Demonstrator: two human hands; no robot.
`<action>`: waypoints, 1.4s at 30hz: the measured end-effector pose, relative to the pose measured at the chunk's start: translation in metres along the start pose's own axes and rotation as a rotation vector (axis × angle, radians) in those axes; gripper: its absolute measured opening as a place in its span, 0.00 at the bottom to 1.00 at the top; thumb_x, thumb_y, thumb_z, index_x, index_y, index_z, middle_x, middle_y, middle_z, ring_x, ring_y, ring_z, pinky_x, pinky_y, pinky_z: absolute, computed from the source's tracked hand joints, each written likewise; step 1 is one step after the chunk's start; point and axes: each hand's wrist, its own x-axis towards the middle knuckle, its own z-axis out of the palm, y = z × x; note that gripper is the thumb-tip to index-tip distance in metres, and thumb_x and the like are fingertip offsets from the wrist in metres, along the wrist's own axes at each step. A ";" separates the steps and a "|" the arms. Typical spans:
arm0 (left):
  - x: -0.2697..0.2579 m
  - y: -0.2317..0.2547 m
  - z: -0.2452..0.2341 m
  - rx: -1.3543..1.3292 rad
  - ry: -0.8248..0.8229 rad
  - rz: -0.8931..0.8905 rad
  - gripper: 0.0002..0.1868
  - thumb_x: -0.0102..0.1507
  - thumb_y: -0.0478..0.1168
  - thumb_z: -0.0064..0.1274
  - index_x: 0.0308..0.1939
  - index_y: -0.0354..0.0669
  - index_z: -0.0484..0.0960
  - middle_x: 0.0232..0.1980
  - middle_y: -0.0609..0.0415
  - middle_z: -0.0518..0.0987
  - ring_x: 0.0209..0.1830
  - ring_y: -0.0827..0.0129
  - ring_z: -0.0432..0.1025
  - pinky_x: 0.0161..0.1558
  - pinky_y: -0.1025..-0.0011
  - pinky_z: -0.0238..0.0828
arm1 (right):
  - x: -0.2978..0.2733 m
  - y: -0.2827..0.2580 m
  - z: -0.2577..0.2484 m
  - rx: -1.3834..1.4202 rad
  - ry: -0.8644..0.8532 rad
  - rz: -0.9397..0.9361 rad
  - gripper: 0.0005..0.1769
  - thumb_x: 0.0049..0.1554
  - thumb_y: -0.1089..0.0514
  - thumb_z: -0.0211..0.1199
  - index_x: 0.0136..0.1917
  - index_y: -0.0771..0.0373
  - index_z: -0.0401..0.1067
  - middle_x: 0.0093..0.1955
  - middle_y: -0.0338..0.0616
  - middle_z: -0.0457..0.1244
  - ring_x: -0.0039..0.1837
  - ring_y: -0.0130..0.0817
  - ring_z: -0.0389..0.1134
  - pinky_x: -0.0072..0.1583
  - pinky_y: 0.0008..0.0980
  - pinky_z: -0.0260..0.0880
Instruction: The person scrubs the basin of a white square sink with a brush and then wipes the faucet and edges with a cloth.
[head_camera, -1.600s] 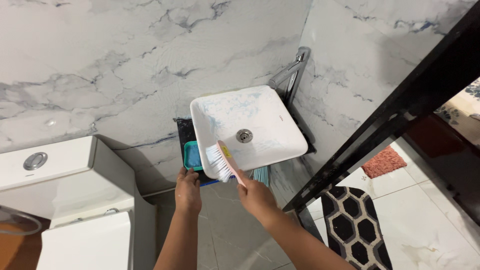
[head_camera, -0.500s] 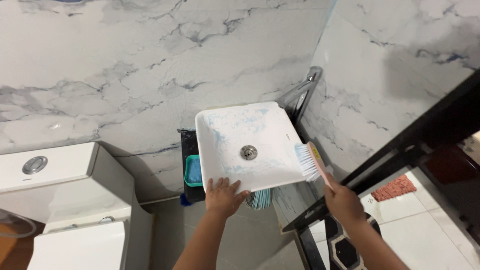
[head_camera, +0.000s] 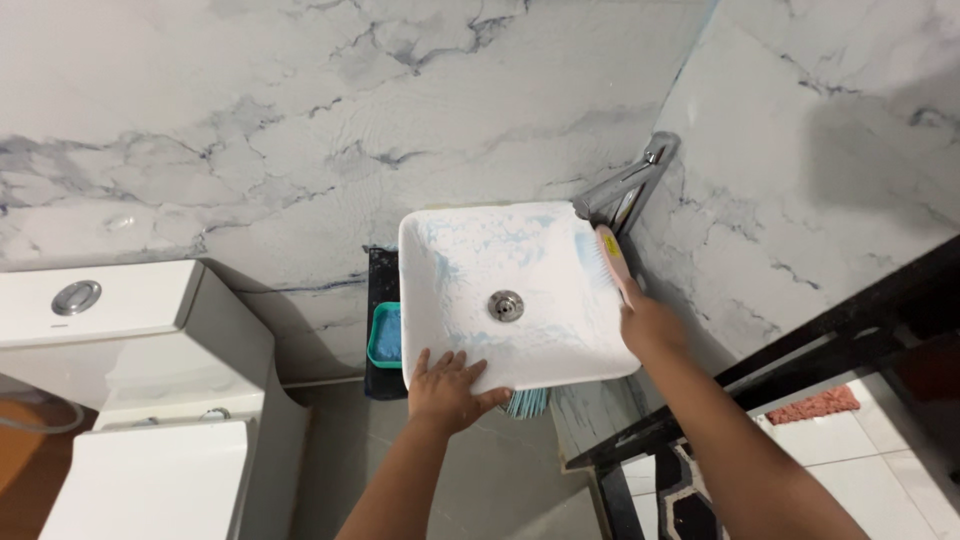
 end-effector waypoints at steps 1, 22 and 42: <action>0.001 0.000 -0.002 -0.004 -0.002 -0.001 0.47 0.57 0.83 0.34 0.73 0.67 0.68 0.79 0.55 0.60 0.81 0.66 0.48 0.79 0.57 0.27 | -0.021 0.008 -0.007 -0.014 -0.045 0.007 0.33 0.64 0.47 0.50 0.81 0.38 0.53 0.54 0.56 0.70 0.56 0.58 0.72 0.58 0.55 0.72; 0.007 0.004 -0.017 0.038 -0.160 0.038 0.52 0.57 0.84 0.26 0.78 0.65 0.58 0.83 0.55 0.51 0.84 0.65 0.40 0.80 0.58 0.23 | -0.020 0.025 -0.013 -0.066 -0.102 -0.022 0.37 0.64 0.48 0.51 0.84 0.36 0.49 0.48 0.55 0.71 0.47 0.52 0.75 0.52 0.49 0.75; 0.010 0.002 -0.018 0.061 -0.152 0.077 0.52 0.58 0.83 0.27 0.78 0.62 0.57 0.82 0.53 0.51 0.84 0.65 0.40 0.79 0.57 0.22 | -0.045 0.031 -0.018 0.008 -0.088 -0.053 0.36 0.62 0.49 0.53 0.82 0.38 0.51 0.43 0.55 0.71 0.42 0.48 0.74 0.47 0.46 0.74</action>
